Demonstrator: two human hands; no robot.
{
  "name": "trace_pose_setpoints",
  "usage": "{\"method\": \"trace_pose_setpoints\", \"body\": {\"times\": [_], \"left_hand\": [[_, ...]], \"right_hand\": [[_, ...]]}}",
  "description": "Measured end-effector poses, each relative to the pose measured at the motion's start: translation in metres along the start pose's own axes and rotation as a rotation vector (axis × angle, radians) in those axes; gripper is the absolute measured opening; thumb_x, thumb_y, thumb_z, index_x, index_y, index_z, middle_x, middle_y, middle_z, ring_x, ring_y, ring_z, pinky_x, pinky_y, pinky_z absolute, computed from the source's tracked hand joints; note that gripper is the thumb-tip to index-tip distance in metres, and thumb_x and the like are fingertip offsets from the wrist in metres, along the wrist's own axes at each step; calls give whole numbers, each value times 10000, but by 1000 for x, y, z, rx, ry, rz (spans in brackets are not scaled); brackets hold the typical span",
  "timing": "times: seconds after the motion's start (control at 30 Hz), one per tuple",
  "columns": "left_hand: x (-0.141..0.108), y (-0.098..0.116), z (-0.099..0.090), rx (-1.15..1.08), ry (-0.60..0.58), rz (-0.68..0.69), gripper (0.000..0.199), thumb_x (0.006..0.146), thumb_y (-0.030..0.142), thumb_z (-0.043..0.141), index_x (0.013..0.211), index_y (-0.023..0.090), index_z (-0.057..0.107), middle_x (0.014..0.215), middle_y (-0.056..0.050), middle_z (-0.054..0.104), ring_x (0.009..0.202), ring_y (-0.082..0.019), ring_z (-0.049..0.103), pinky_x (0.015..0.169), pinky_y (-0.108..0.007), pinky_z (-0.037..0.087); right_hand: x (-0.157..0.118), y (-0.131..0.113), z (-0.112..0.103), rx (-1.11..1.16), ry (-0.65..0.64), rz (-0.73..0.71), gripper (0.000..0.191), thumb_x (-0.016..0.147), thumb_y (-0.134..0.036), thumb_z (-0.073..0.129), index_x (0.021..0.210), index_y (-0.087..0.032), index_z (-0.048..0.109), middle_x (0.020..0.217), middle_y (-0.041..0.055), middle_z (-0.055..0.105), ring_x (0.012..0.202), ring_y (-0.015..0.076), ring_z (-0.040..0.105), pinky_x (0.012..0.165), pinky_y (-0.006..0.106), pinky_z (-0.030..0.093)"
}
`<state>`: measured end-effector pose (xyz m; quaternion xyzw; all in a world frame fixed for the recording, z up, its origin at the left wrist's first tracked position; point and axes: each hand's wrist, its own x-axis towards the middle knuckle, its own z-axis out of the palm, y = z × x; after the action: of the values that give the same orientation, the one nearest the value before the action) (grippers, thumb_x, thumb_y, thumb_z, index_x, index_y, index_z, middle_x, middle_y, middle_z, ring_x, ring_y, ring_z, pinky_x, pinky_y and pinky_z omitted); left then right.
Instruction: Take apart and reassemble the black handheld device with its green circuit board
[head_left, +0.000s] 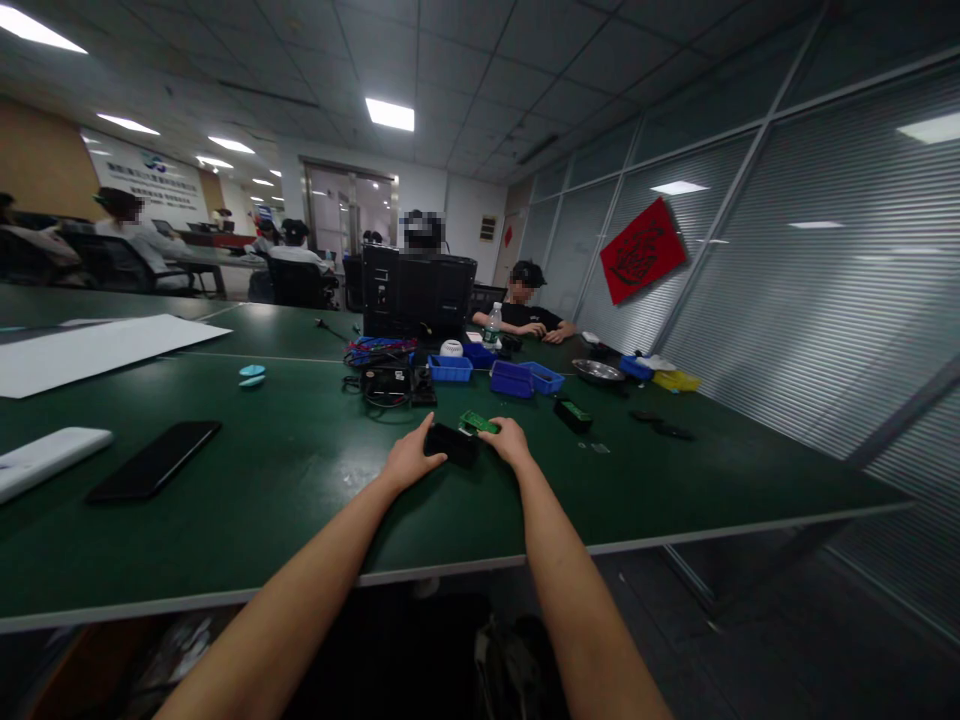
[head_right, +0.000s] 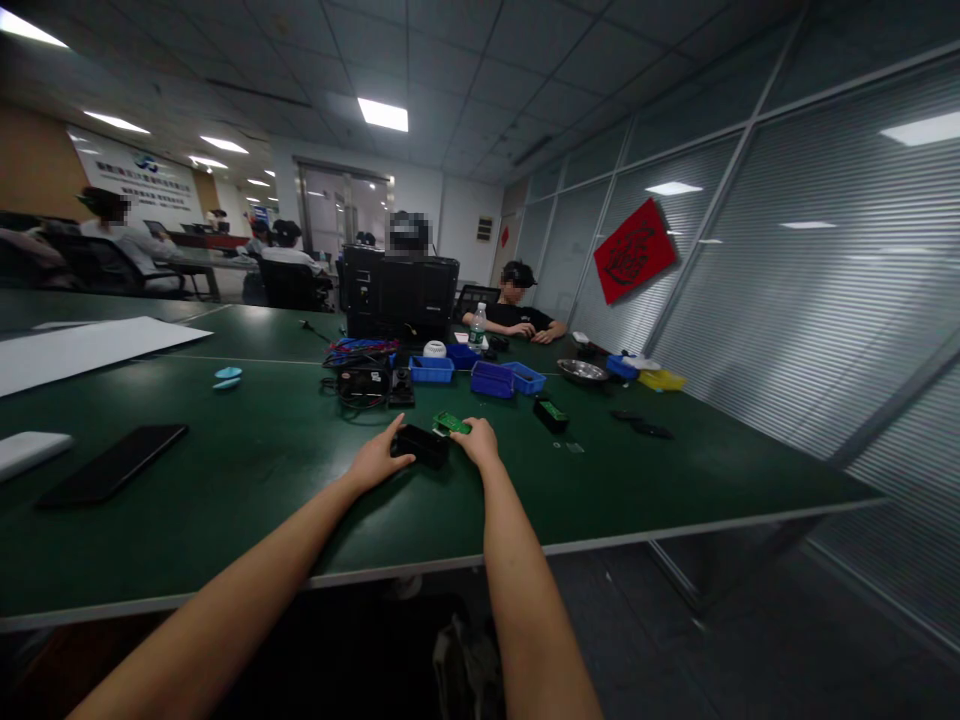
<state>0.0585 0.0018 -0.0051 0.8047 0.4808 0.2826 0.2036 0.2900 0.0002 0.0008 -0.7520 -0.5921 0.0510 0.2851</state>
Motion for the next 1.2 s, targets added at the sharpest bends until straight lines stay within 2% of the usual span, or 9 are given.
{"method": "trace_pose_setpoints", "body": {"times": [0.13,0.27,0.33,0.4,0.5,0.67,0.83,1.03,1.2], "left_hand": [[0,1,-2,14,-23,-13,859,675,380,619,1388,276,151,1207,-26,544,1079,-202,514,903,-296,372],[-1,1,-3,80,-33,22,790,667,434,614,1358,285,259,1083,-37,597,1022,-222,538,870,-323,388],[-2,3,-4,84,-31,74,734,657,464,617,1317,299,339,1134,-47,571,1054,-234,520,883,-340,382],[-3,6,-5,59,-28,94,678,642,451,636,1263,302,406,1194,-44,538,1091,-235,498,910,-346,367],[-5,8,-5,-5,-43,61,608,624,376,669,1186,301,450,1142,-15,572,1064,-217,522,914,-331,369],[-2,0,1,-70,7,-23,562,614,352,679,1117,280,440,1026,-5,603,918,-195,589,789,-288,430],[2,-9,6,-82,75,-35,534,639,322,658,1113,258,421,1019,-19,611,896,-187,593,752,-283,432],[1,-7,3,-85,52,-58,535,649,287,655,1128,249,422,1050,-27,616,936,-194,585,774,-278,424],[1,-6,3,-84,50,-71,546,651,290,652,1142,253,415,1060,-28,618,937,-195,587,769,-278,423]], "right_hand": [[2,0,4,99,-17,-45,424,649,-362,663,1023,-163,633,1006,96,616,932,212,568,798,283,417],[4,0,3,277,-14,-49,393,595,-291,690,961,-159,642,938,63,632,866,188,578,767,289,435],[4,-2,2,475,25,-11,404,586,-290,687,964,-158,631,931,59,626,822,179,585,709,285,453],[4,-6,0,773,26,42,432,597,-315,678,994,-160,606,909,57,620,744,162,593,609,262,458],[0,-12,-6,1169,-68,43,425,623,-381,666,984,-173,584,817,38,617,646,132,579,513,227,435],[-9,-21,-18,1392,-230,-60,401,606,-400,693,929,-182,596,792,21,612,626,113,554,498,203,406],[-14,-28,-16,1322,-277,-125,444,602,-366,695,996,-180,607,850,37,622,634,119,552,511,206,379],[-16,-31,-11,804,-182,-283,427,613,-336,676,1013,-194,628,867,14,596,748,136,521,707,267,403],[-20,-37,-17,584,-179,-373,398,622,-309,669,1004,-202,642,843,8,552,726,125,483,699,261,393]]}}
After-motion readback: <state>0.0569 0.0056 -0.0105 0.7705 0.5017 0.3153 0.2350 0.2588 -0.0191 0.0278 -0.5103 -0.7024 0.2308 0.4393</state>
